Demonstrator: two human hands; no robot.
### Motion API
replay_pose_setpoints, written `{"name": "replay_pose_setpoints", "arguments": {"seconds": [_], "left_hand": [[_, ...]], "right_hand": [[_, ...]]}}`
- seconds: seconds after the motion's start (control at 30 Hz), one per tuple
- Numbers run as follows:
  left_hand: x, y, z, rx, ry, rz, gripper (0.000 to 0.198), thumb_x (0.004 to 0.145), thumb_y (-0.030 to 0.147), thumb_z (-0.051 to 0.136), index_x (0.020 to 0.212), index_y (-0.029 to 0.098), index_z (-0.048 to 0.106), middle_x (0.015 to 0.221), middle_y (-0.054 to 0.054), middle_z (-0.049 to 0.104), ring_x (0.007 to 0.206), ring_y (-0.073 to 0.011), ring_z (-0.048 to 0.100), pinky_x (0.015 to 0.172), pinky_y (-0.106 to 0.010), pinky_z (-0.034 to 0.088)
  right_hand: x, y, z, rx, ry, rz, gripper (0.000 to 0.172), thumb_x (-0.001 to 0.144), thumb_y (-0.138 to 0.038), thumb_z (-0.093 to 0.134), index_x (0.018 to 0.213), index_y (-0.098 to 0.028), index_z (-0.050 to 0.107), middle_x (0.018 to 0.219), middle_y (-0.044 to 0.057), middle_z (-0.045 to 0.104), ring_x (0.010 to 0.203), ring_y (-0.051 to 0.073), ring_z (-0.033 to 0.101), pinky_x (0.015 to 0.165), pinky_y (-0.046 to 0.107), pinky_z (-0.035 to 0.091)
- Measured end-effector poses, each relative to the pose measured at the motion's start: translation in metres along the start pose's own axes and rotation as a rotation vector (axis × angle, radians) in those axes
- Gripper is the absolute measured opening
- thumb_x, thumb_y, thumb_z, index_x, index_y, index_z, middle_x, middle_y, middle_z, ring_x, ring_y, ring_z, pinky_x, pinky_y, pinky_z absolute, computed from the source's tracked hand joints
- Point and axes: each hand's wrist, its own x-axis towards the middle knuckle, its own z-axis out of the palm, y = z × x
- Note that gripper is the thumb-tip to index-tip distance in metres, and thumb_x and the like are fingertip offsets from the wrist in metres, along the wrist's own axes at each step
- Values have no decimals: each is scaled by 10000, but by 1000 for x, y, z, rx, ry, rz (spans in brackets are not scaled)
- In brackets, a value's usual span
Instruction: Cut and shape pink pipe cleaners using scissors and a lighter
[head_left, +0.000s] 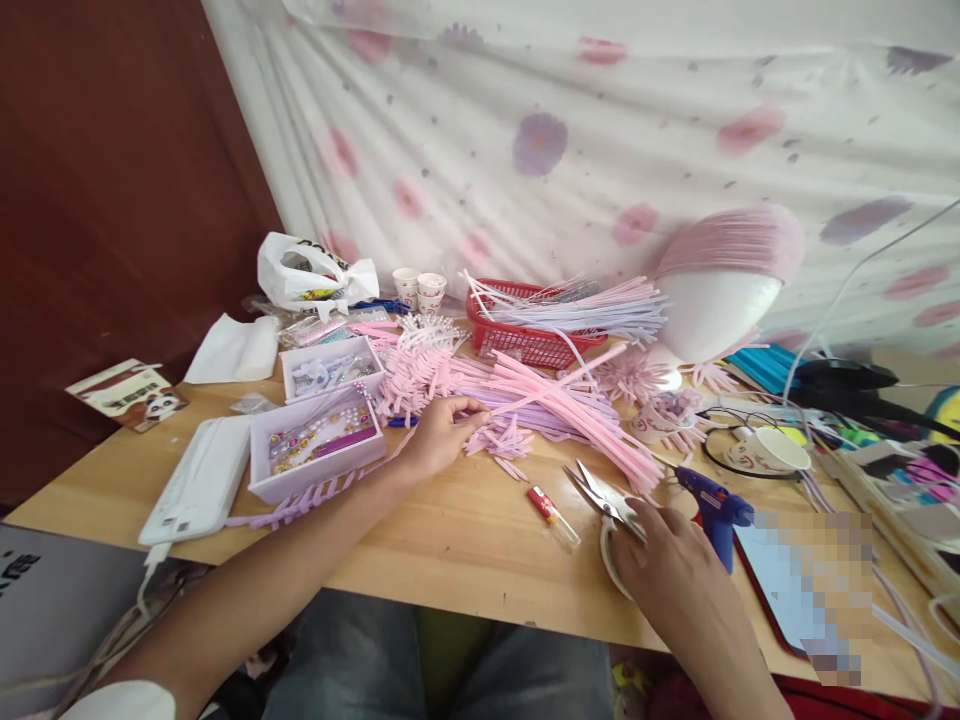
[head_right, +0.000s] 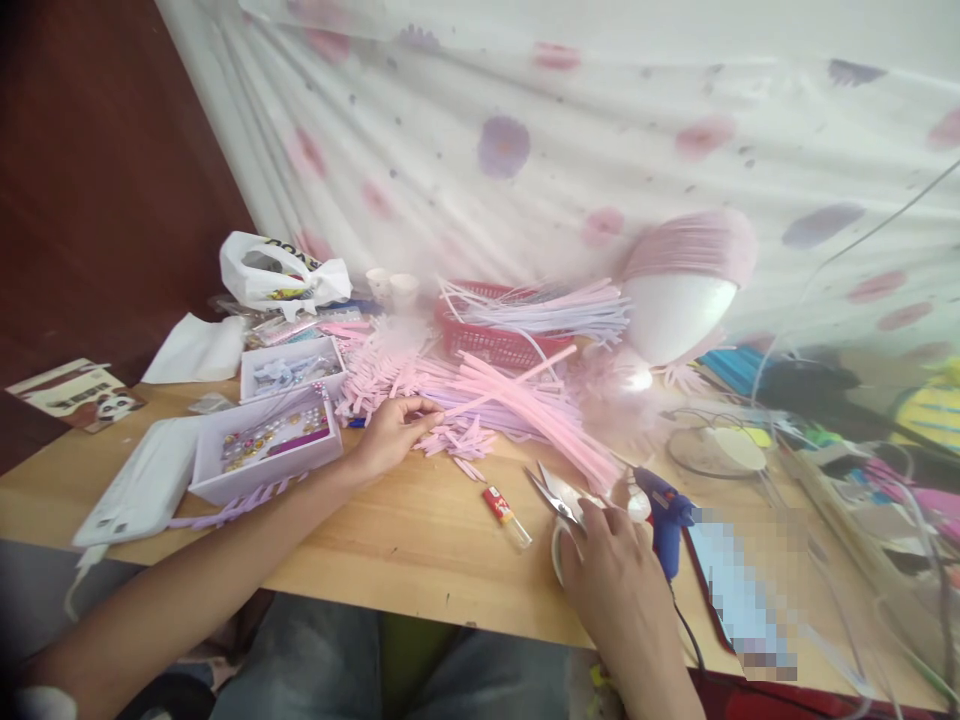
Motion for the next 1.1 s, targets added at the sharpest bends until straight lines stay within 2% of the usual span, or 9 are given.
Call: {"name": "replay_pose_setpoints", "arguments": {"seconds": [0.13,0.27,0.33,0.47,0.6,0.7,0.83,1.0,1.1], "left_hand": [[-3,0,6,-190,-37,-111,287,688,395,783,785,129,742,653,-5,641,521,-86,476,507,-222,372],[-7,1,11,-334,-22,-175,353,630,414,842,800,116,757,706,-35,676,579,-92,539,536,-216,411],[-8,2,12,-385,-2,-191,372,607,411,865,814,119,766,725,-46,697,602,-98,569,563,-220,438],[-12,7,14,-465,14,-215,371,588,405,888,800,127,766,733,-48,719,623,-101,601,614,-229,479],[-17,12,19,-515,8,-203,385,581,405,898,801,126,749,727,-38,721,635,-101,617,648,-233,504],[-20,15,22,-525,18,-215,389,558,383,912,790,136,722,715,-20,714,631,-106,631,659,-243,523],[-24,19,23,-496,-3,-174,334,598,351,892,777,140,706,714,-7,703,652,-114,642,686,-255,536],[-27,21,23,-410,-94,-112,237,683,321,828,790,141,719,735,-36,720,660,-148,662,682,-282,536],[-29,20,23,-363,-151,-89,179,717,297,791,782,144,726,719,-41,721,660,-161,668,682,-289,532]], "right_hand": [[4,8,4,-37,-257,66,448,879,-255,511,1307,-138,578,1083,185,685,926,328,672,743,391,485],[11,5,-3,18,-290,142,524,832,-288,546,1334,-137,568,1098,189,692,935,358,682,747,431,499],[9,12,-8,195,-239,218,507,807,-352,575,1265,-140,615,990,159,715,846,325,691,710,412,510],[-1,21,-26,906,-190,334,620,763,-493,685,1288,-171,609,853,102,709,754,254,667,635,339,513],[3,-9,-43,1258,-201,308,705,648,-537,807,1240,-197,632,859,62,650,752,207,608,637,295,485],[17,-44,-47,1308,-339,219,656,621,-550,824,1141,-197,638,799,18,576,732,181,550,642,281,451],[36,-81,-44,1309,-426,154,518,712,-518,778,1070,-199,582,805,-12,533,746,163,499,691,281,416],[48,-99,-38,1345,-426,141,418,742,-468,764,1010,-197,592,745,-43,447,706,144,412,648,263,347],[51,-103,-34,1381,-412,132,420,748,-440,765,1062,-204,615,797,-27,512,742,155,445,692,276,374]]}}
